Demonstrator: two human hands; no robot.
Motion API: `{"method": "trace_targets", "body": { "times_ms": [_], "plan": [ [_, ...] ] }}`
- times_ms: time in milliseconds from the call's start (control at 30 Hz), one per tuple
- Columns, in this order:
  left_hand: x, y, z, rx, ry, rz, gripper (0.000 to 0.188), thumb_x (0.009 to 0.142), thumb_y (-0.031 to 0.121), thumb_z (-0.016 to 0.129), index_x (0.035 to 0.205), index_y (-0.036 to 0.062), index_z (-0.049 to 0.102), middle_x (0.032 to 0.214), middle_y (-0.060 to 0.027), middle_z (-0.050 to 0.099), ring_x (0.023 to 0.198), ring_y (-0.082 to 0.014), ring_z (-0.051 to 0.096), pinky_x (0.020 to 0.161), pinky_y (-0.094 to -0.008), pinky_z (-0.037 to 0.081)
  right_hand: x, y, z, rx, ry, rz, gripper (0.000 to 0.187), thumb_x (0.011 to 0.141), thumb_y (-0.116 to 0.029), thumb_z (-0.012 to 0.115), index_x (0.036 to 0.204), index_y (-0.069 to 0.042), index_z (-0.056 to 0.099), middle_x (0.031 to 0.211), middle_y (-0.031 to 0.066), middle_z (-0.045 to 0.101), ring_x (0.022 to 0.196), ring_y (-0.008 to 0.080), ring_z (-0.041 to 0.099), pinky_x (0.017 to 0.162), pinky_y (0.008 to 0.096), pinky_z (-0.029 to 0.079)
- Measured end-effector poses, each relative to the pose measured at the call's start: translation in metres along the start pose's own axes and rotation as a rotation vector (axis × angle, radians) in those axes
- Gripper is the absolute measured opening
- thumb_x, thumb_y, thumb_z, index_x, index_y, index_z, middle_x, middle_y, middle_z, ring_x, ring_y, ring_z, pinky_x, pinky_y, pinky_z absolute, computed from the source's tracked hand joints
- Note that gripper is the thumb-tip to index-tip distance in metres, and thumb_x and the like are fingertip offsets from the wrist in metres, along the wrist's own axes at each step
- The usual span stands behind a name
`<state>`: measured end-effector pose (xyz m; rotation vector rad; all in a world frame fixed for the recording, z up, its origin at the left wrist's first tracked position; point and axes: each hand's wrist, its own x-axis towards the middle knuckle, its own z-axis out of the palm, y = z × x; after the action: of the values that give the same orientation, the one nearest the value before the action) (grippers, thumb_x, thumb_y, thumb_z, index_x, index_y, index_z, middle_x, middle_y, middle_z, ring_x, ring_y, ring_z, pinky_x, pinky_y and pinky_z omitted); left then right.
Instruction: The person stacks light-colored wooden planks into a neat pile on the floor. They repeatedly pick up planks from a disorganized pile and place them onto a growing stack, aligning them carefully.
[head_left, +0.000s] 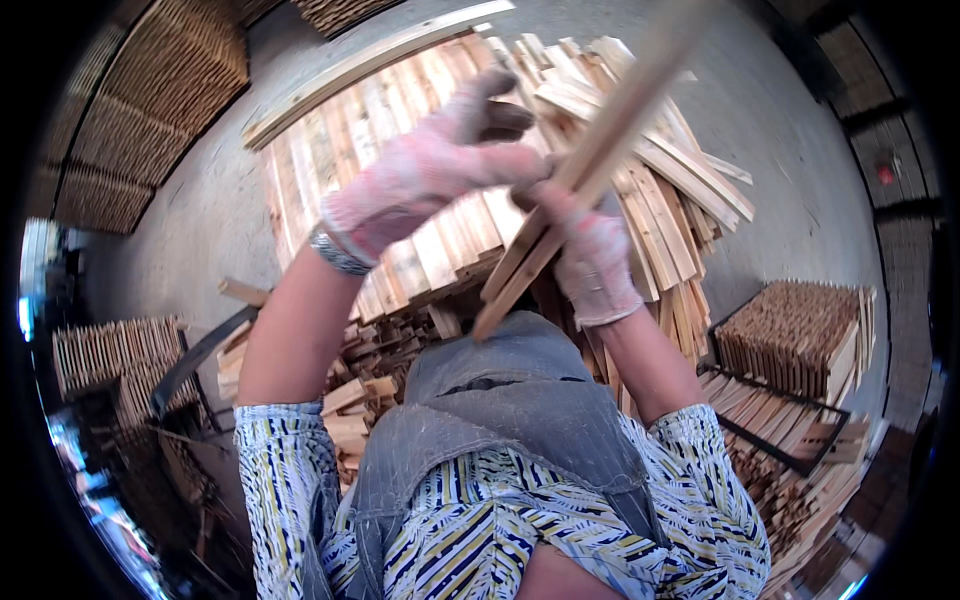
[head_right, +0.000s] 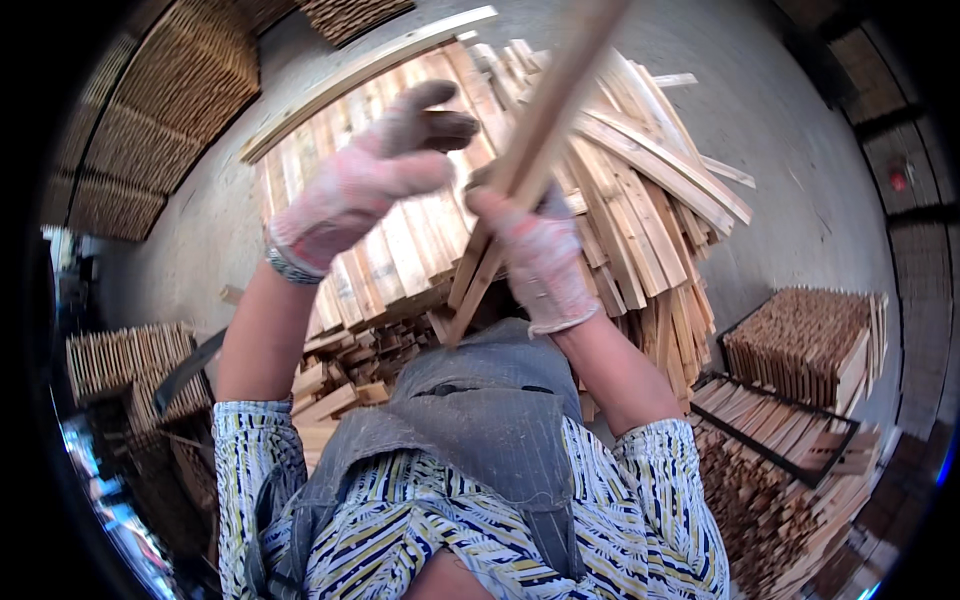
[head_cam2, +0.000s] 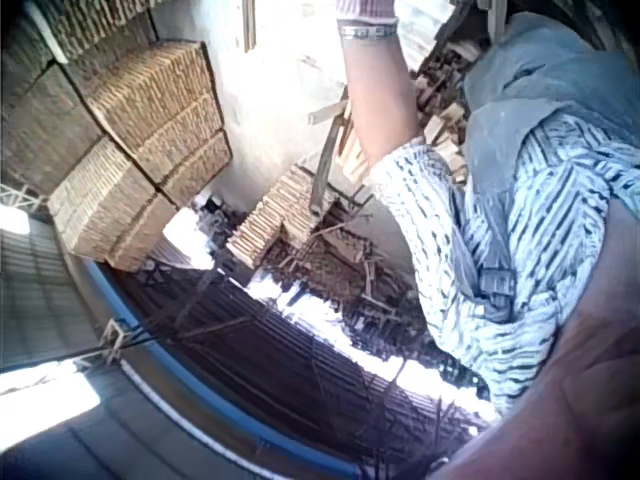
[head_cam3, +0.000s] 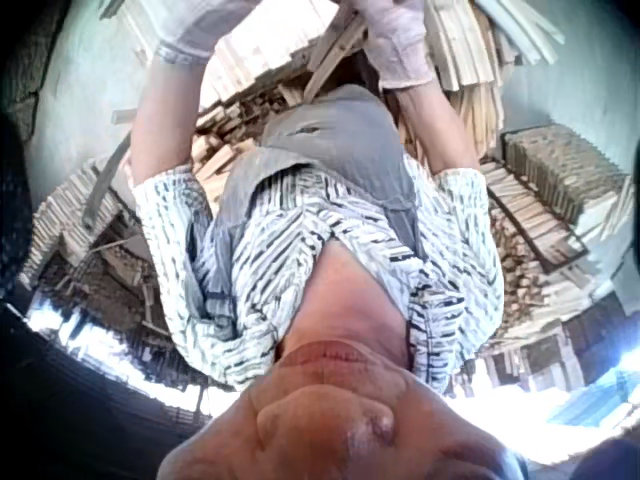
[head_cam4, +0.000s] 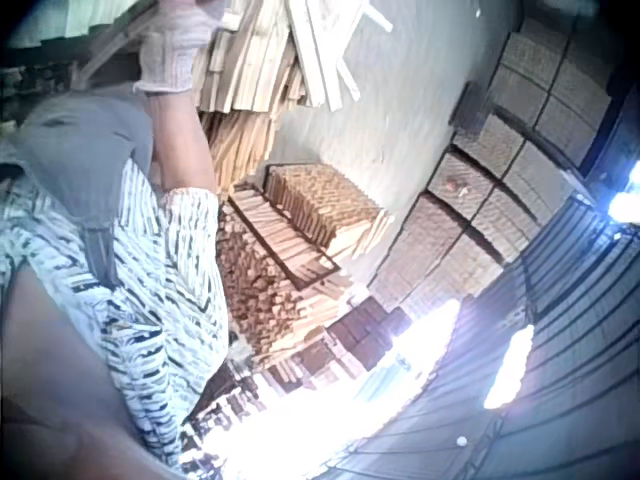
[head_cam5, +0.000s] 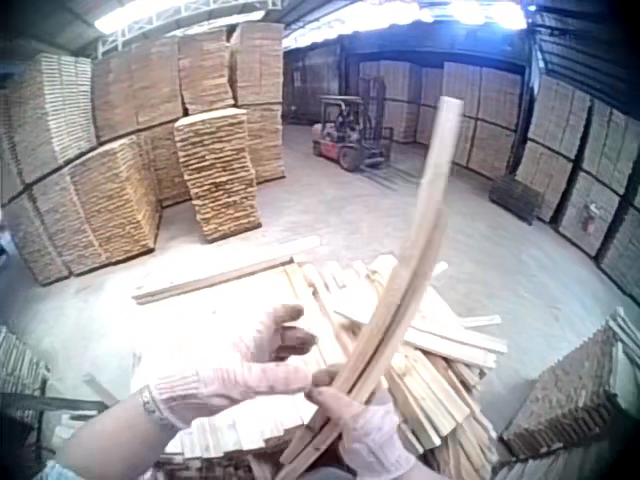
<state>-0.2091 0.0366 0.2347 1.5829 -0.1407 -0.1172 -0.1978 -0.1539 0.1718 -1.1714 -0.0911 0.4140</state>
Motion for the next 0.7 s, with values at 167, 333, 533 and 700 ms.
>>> {"method": "trace_targets", "body": {
  "times_ms": [167, 333, 533, 700],
  "plan": [
    [-0.111, -0.049, -0.113, 0.157, 0.506, -0.141, 0.081, 0.092, 0.038, 0.071, 0.148, -0.0078, 0.034, 0.142, -0.0248, 0.050, 0.135, -0.0312, 0.047, 0.120, -0.0405, 0.030, -0.031, 0.003, -0.011, 0.573, -0.059, 0.032, 0.044, 0.090, -0.023, 0.073, 0.127, -0.011, 0.053, 0.120, 0.0114, 0.063, 0.117, 0.0284, 0.060, 0.105, 0.0464, 0.050],
    [-0.213, -0.120, -0.160, 0.336, 0.739, -0.531, 0.086, 0.090, 0.033, 0.075, 0.151, -0.0054, 0.028, 0.149, -0.0275, 0.043, 0.140, -0.0342, 0.042, 0.116, -0.0398, 0.035, -0.078, 0.055, 0.011, 0.565, -0.014, 0.480, 0.043, 0.090, -0.028, 0.075, 0.125, -0.017, 0.054, 0.117, 0.0092, 0.063, 0.116, 0.0269, 0.059, 0.102, 0.0491, 0.051],
    [-0.248, -0.161, -0.149, 0.298, 0.905, -0.789, 0.087, 0.086, 0.031, 0.078, 0.150, -0.0048, 0.031, 0.132, -0.0219, 0.059, 0.119, -0.0277, 0.060, 0.102, -0.0376, 0.047, -0.094, 0.149, 0.012, 0.649, 0.126, 0.862, 0.017, 0.093, -0.025, 0.073, 0.102, -0.017, 0.061, 0.104, 0.0051, 0.064, 0.099, 0.0244, 0.063, 0.095, 0.0495, 0.051],
    [-0.252, -0.187, -0.136, -0.071, 0.894, -0.628, 0.068, 0.089, 0.014, 0.073, 0.143, -0.0038, 0.035, 0.123, -0.0165, 0.063, 0.101, -0.0213, 0.066, 0.085, -0.0332, 0.058, -0.095, 0.178, 0.020, 0.695, 0.237, 0.897, 0.008, 0.097, -0.019, 0.067, 0.101, -0.017, 0.061, 0.103, 0.0039, 0.062, 0.099, 0.0221, 0.061, 0.097, 0.0449, 0.051]
  ]
}}
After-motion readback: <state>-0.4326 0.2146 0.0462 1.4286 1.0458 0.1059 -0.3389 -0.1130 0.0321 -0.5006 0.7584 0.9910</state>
